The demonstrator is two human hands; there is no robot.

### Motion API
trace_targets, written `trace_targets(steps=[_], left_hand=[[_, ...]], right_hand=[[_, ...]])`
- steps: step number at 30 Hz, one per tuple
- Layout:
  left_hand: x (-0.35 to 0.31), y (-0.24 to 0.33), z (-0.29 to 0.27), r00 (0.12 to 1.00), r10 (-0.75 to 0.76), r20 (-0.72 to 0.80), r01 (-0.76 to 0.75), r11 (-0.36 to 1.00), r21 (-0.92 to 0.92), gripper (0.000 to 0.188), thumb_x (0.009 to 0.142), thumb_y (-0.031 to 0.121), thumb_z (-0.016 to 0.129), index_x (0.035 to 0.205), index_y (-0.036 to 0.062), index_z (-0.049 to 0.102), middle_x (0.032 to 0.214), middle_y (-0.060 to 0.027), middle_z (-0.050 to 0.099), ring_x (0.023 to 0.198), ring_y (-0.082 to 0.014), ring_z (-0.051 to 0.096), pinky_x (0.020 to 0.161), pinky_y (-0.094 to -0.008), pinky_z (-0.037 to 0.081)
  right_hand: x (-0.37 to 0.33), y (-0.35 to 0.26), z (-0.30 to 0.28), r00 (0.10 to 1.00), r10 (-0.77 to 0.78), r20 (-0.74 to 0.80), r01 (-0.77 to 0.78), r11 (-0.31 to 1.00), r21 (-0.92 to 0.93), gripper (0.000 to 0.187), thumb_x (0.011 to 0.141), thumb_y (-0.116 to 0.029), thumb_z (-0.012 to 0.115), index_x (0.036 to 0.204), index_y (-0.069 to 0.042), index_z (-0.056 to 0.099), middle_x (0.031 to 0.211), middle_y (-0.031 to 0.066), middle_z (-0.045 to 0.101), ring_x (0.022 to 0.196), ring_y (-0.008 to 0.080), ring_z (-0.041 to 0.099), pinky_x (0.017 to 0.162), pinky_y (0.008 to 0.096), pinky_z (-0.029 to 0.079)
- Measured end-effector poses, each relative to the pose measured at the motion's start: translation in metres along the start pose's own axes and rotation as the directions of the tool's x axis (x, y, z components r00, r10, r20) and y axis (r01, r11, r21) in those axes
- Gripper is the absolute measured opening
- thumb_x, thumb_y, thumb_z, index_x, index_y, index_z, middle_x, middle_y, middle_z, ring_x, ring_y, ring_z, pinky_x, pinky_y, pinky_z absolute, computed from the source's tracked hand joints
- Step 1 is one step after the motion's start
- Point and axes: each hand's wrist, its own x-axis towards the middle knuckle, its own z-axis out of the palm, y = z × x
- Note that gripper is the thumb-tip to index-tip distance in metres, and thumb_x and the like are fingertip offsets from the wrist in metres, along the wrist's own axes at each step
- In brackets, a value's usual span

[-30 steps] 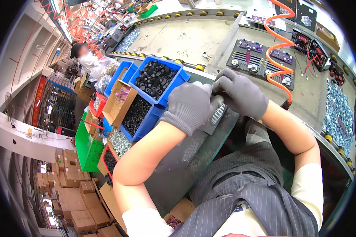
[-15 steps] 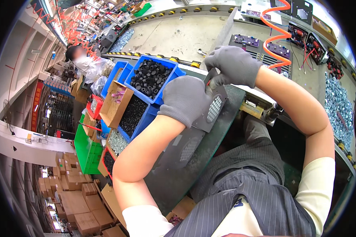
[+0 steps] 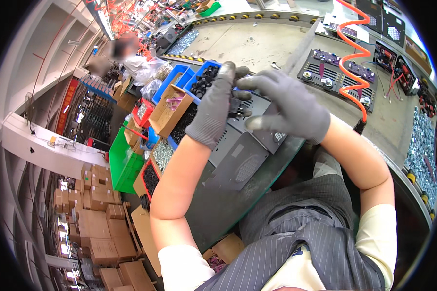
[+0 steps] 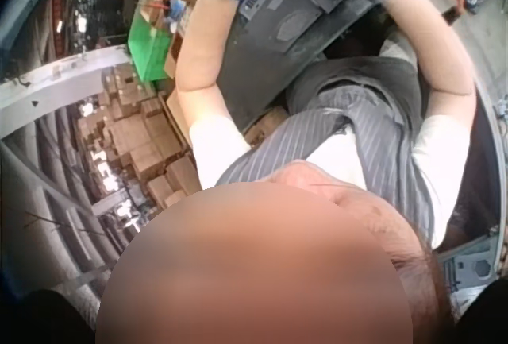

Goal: Assembling components into a metal chassis using an electric screwdriver.

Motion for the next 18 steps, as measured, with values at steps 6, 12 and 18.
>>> trace_targets(steps=[6, 12, 18], left_hand=[[-0.034, 0.005, 0.000, 0.992, -0.027, 0.125, 0.078, 0.901, -0.426, 0.044, 0.098, 0.036, 0.036, 0.119, 0.0006, 0.050, 0.106, -0.0061, 0.056, 0.083, -0.0120, 0.055, 0.081, -0.0284, 0.047], [-0.074, 0.007, -0.013, 0.952, -0.114, 0.284, 0.181, 0.958, -0.224, 0.038, 0.092, 0.021, 0.052, 0.124, 0.0018, 0.048, 0.106, -0.0050, 0.058, 0.091, -0.0118, 0.058, 0.082, -0.0282, 0.049], [-0.084, -0.003, -0.014, 0.987, 0.067, 0.144, -0.099, 0.969, 0.225, 0.054, 0.078, 0.026, 0.072, 0.120, -0.0013, 0.052, 0.097, -0.0078, 0.063, 0.088, -0.0126, 0.060, 0.080, -0.0255, 0.049]], right_hand=[[0.006, -0.011, 0.022, 0.997, -0.045, -0.064, 0.053, 0.991, 0.122, 0.050, 0.072, -0.025, 0.072, 0.114, -0.004, 0.056, 0.100, 0.0119, 0.059, 0.095, 0.0283, 0.056, 0.083, 0.0361, 0.045], [-0.001, -0.034, 0.021, 0.999, -0.034, -0.041, 0.040, 0.985, 0.168, 0.051, 0.070, -0.014, 0.070, 0.118, -0.005, 0.056, 0.100, 0.0128, 0.058, 0.091, 0.0265, 0.057, 0.080, 0.0349, 0.045], [-0.014, -0.056, 0.021, 1.000, 0.028, 0.008, -0.029, 0.999, 0.038, 0.035, 0.064, -0.008, 0.067, 0.097, -0.008, 0.053, 0.090, 0.0115, 0.054, 0.081, 0.0282, 0.058, 0.071, 0.0373, 0.048]])
